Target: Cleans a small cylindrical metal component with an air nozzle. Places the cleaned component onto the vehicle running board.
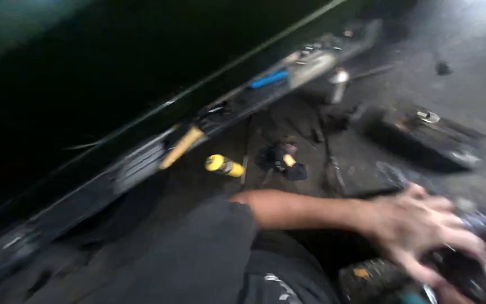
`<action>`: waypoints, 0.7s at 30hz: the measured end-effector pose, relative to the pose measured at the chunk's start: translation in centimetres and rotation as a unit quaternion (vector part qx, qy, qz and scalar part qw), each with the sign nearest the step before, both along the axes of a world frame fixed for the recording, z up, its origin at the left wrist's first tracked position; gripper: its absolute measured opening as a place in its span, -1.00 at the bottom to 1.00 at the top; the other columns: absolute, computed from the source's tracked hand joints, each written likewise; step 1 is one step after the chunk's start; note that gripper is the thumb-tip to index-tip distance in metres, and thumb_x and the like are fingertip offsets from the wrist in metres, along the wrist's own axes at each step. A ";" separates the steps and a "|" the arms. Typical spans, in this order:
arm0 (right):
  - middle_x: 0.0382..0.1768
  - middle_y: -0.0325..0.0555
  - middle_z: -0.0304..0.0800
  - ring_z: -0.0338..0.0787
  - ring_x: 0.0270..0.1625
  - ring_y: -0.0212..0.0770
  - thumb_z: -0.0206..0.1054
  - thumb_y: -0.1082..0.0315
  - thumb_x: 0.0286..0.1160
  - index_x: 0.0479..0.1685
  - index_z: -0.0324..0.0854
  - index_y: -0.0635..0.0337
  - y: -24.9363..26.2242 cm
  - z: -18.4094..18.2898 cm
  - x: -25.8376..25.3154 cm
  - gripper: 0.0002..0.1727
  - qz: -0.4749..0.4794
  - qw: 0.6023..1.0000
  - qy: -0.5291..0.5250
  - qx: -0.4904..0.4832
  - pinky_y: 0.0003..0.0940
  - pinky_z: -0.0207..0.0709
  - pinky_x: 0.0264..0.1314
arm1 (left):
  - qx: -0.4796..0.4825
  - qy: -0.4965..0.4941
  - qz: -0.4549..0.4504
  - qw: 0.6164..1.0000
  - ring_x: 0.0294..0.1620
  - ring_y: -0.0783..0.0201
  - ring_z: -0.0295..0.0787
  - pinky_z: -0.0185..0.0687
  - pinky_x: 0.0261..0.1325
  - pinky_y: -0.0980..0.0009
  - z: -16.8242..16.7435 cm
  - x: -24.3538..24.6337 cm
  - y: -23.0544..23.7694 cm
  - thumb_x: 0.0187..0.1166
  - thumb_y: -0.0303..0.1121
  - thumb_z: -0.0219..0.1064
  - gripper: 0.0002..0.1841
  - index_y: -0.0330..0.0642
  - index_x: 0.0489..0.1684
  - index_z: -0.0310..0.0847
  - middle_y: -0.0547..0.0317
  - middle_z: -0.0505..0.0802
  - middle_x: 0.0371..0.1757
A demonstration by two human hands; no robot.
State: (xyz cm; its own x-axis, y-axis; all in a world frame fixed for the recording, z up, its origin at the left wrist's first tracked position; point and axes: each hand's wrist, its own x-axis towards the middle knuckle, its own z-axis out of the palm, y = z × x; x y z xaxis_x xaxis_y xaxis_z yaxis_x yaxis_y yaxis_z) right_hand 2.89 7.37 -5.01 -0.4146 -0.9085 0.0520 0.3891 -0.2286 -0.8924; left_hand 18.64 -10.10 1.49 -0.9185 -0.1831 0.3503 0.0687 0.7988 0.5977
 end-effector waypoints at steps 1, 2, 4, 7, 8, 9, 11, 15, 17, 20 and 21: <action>0.15 -0.36 0.82 0.81 0.14 -0.33 0.59 0.03 0.30 0.32 0.63 -0.19 -0.1 0.1 0.0 -0.46 -0.030 0.999 0.018 0.019 -0.26 0.75 0.17 | 0.009 0.008 -0.016 1.000 0.27 0.00 0.72 0.32 0.47 -0.19 0.1 0.0 0.0 0.07 0.14 0.62 -0.34 0.02 0.20 0.82 0.12 0.91 0.02; 0.09 -0.36 0.82 0.83 0.07 -0.34 0.63 -0.02 0.24 0.29 0.63 -0.20 -0.2 0.0 -0.1 -0.43 -0.058 0.998 0.028 0.024 -0.28 0.79 0.06 | 0.009 0.006 -0.026 1.000 0.29 0.03 0.70 0.30 0.52 -0.17 0.0 -0.1 -0.2 0.10 0.10 0.61 -0.34 -0.02 0.24 0.79 0.11 0.89 0.05; 0.01 -0.28 0.83 0.85 -0.04 -0.30 0.68 -0.05 0.16 0.24 0.62 -0.11 -0.5 -0.4 -0.3 -0.38 -0.086 0.996 0.012 0.017 -0.25 0.82 -0.06 | -0.020 -0.020 -0.035 0.999 0.35 0.10 0.66 0.28 0.56 -0.16 0.1 -0.6 -0.7 0.16 0.14 0.57 -0.33 0.03 0.31 0.74 0.19 0.87 0.11; -0.02 -0.15 0.83 0.86 -0.07 -0.26 0.72 0.04 0.15 0.22 0.56 0.03 -0.4 -0.5 0.0 -0.35 -0.084 0.996 -0.037 -0.011 -0.23 0.81 -0.03 | -0.061 -0.032 -0.038 0.997 0.36 0.15 0.65 0.27 0.56 -0.16 0.1 -1.5 -0.6 0.17 0.19 0.54 -0.32 0.11 0.33 0.73 0.28 0.87 0.13; -0.01 -0.12 0.82 0.86 -0.06 -0.25 0.73 0.07 0.15 0.23 0.54 0.06 -0.3 -0.5 0.1 -0.35 -0.079 0.996 -0.048 -0.016 -0.22 0.81 0.00 | -0.068 -0.031 -0.040 0.996 0.34 0.16 0.66 0.28 0.54 -0.14 0.1 -1.7 -0.6 0.15 0.19 0.54 -0.32 0.12 0.32 0.74 0.29 0.87 0.12; 0.00 -0.09 0.83 0.86 -0.05 -0.22 0.73 0.10 0.15 0.23 0.53 0.09 -0.1 -0.5 0.2 -0.34 -0.077 0.995 -0.056 -0.021 -0.20 0.80 0.02 | -0.072 -0.029 -0.043 0.996 0.33 0.17 0.65 0.28 0.53 -0.13 0.1 -1.9 -0.5 0.15 0.18 0.54 -0.33 0.12 0.31 0.74 0.30 0.87 0.10; 0.00 -0.06 0.84 0.87 -0.04 -0.22 0.75 0.12 0.13 0.23 0.53 0.11 0.1 -0.4 0.2 -0.33 -0.078 0.995 -0.063 -0.024 -0.20 0.80 0.05 | -0.081 -0.023 -0.049 0.995 0.32 0.19 0.65 0.29 0.52 -0.11 0.0 -2.4 -0.3 0.13 0.19 0.54 -0.34 0.13 0.28 0.75 0.31 0.87 0.09; -0.02 -0.04 0.82 0.86 -0.05 -0.22 0.75 0.15 0.12 0.21 0.52 0.15 0.2 -0.3 0.4 -0.33 -0.085 0.993 -0.071 -0.032 -0.20 0.79 0.06 | -0.089 -0.020 -0.060 0.994 0.31 0.23 0.64 0.27 0.51 -0.07 -0.2 -3.0 -0.2 0.13 0.19 0.54 -0.37 0.13 0.22 0.76 0.35 0.87 0.08; -0.02 -0.02 0.82 0.87 -0.07 -0.21 0.76 0.17 0.10 0.20 0.53 0.15 0.0 -0.3 0.5 -0.34 -0.083 0.993 -0.080 -0.036 -0.20 0.80 0.04 | -0.090 -0.019 -0.061 0.994 0.30 0.24 0.65 0.26 0.51 -0.06 -0.2 -3.0 -0.2 0.13 0.17 0.55 -0.39 0.12 0.20 0.77 0.37 0.87 0.06; -0.03 -0.01 0.82 0.87 -0.07 -0.21 0.75 0.20 0.13 0.19 0.53 0.16 -0.3 -0.2 0.8 -0.36 -0.077 0.992 -0.091 -0.042 -0.22 0.79 0.04 | -0.096 -0.007 -0.060 0.993 0.25 0.26 0.67 0.30 0.49 -0.04 -0.1 -2.9 -0.4 0.12 0.15 0.55 -0.41 0.10 0.16 0.78 0.37 0.88 0.01; -0.02 -0.01 0.82 0.86 -0.07 -0.21 0.75 0.20 0.13 0.19 0.53 0.16 -0.5 -0.2 0.8 -0.36 -0.075 0.992 -0.094 -0.043 -0.22 0.79 0.05 | -0.098 -0.005 -0.061 0.993 0.23 0.26 0.68 0.31 0.46 -0.04 -0.1 -2.8 -0.5 0.11 0.14 0.56 -0.41 0.10 0.15 0.78 0.37 0.88 -0.01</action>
